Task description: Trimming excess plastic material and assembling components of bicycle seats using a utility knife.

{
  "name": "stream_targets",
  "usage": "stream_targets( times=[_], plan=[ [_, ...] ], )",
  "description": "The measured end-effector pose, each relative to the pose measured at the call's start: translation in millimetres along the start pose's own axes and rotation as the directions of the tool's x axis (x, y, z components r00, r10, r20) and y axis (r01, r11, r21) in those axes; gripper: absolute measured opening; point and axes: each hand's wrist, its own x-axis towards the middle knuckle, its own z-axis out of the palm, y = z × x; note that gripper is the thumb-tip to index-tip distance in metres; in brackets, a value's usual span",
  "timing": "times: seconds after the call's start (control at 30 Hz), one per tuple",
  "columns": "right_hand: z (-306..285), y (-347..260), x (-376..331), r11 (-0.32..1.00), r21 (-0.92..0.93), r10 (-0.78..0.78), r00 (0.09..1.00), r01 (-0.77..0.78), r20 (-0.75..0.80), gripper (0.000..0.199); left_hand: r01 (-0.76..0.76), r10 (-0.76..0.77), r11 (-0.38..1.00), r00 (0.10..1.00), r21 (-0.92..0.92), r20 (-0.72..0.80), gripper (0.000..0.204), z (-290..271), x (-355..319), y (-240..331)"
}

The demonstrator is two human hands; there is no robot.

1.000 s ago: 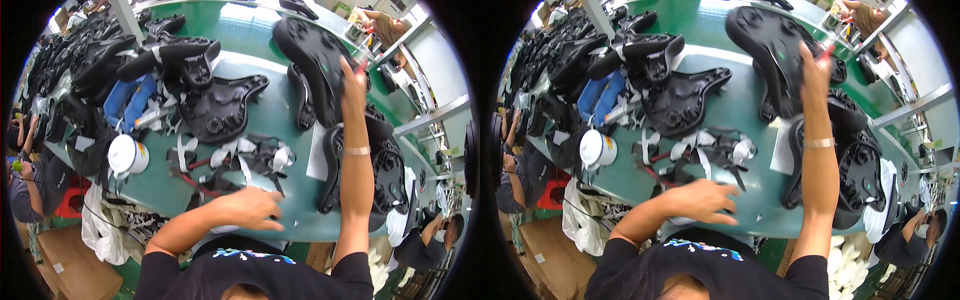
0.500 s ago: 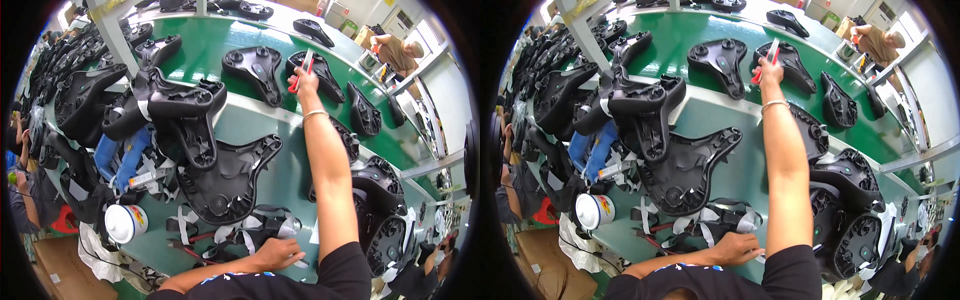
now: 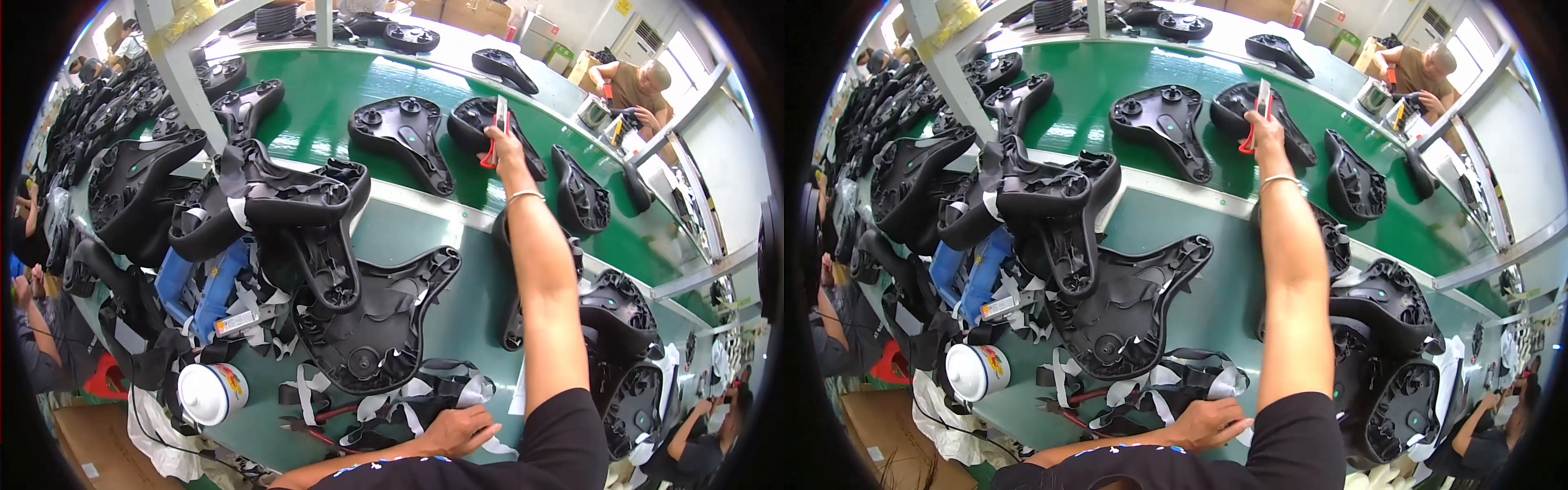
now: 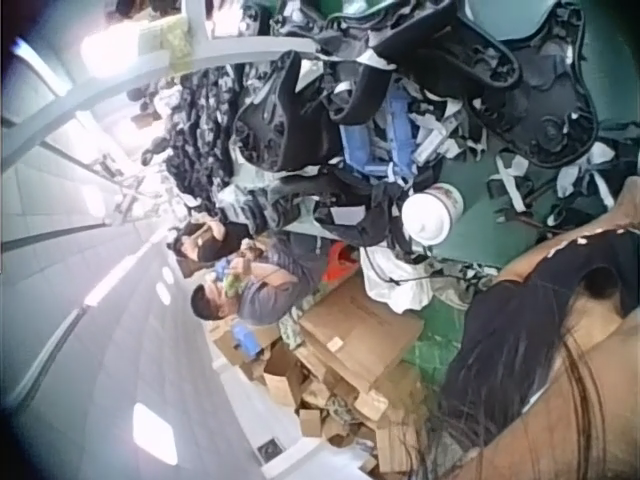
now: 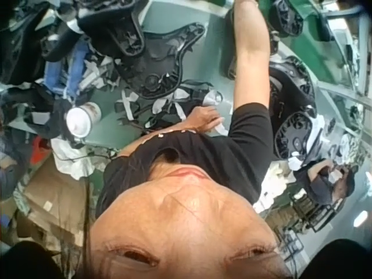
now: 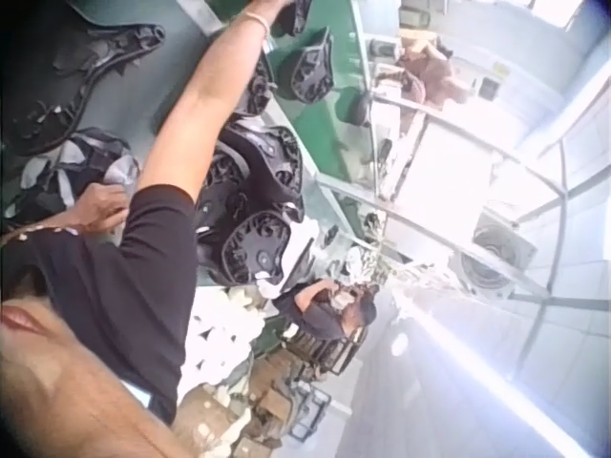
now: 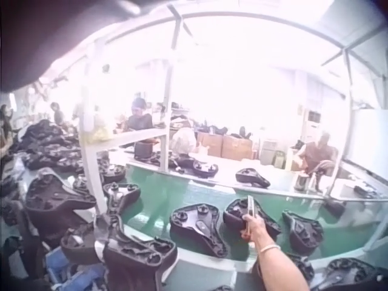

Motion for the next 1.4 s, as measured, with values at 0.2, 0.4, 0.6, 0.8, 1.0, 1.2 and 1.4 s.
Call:
stream_targets(
  times=[0.2, 0.4, 0.6, 0.8, 1.0, 1.2, 1.4],
  plan=[
    [-94.9, -112.0, -101.6, 0.962, -0.275, 0.149, 0.842, -0.001, 0.519, 0.033, 0.010, -0.010, 1.000, 1.000, -0.015, 0.014, 0.020, -4.6, 4.7, 5.6],
    [-132.3, -102.4, -142.0, 0.957, -0.282, 0.188, 0.878, -0.064, 0.441, 0.039, 0.058, -0.058, 0.997, 0.998, 0.048, 0.004, 0.021, -9.6, 1.3, 0.5],
    [-261.8, 2.0, 1.4, 0.740, -0.527, -0.045, 0.750, -0.419, -0.660, 0.037, 0.009, -0.009, 1.000, 1.000, 0.009, 0.030, 0.021, -4.9, 4.5, 7.5],
    [-250.3, 2.0, -29.6, 0.996, 0.088, 0.013, 0.879, 0.033, -0.476, 0.031, -0.041, 0.042, 0.999, 0.999, 0.036, -0.002, 0.018, 2.2, 0.8, 5.9],
    [-193.9, -99.0, -186.0, 0.958, 0.248, -0.107, 0.981, 0.145, -0.159, 0.019, -0.338, 0.328, 0.941, 0.927, -0.026, -0.184, 0.016, -11.6, 2.4, 15.9],
    [-173.2, -73.7, -448.0, 0.986, -0.036, -0.162, 0.987, 0.162, 0.002, 0.027, -0.208, -0.072, 0.652, 0.940, -0.729, -0.333, 0.067, -44.5, -15.7, 56.4],
    [-186.5, 16.5, -577.8, 0.911, -0.294, 0.370, 0.887, -0.289, 0.275, 0.040, 0.194, -0.576, 0.567, 0.788, -0.801, -0.217, 0.052, -61.3, -74.3, 57.7]
  ],
)
